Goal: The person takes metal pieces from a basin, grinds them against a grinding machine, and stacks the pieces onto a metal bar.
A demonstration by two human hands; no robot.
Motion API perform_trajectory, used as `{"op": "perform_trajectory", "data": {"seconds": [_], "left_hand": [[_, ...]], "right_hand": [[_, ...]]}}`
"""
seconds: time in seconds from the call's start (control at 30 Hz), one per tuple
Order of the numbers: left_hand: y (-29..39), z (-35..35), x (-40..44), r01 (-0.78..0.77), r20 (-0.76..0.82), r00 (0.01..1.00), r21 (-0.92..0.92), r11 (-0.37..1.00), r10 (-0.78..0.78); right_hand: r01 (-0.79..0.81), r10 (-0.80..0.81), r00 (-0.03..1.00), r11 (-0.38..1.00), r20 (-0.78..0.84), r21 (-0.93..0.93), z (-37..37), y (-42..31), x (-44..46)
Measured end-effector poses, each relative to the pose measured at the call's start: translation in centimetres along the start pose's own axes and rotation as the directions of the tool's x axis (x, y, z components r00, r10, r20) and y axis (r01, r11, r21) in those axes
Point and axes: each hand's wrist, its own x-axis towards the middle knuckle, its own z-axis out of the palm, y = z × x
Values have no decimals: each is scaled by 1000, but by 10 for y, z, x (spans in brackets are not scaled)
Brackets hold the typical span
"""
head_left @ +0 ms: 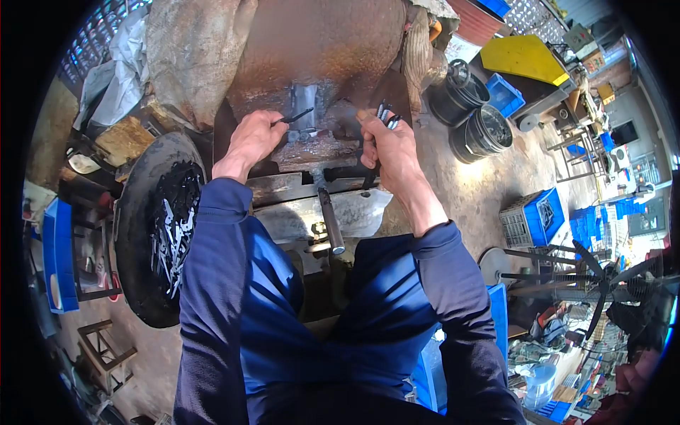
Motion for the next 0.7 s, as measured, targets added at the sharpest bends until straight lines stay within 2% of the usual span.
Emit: {"op": "perform_trajectory", "data": {"seconds": [0.7], "left_hand": [[-1, 2, 1, -5, -15, 1000, -10, 1000, 5]], "right_hand": [[16, -16, 1000, 1000, -21, -25, 0, 2, 2]]}}
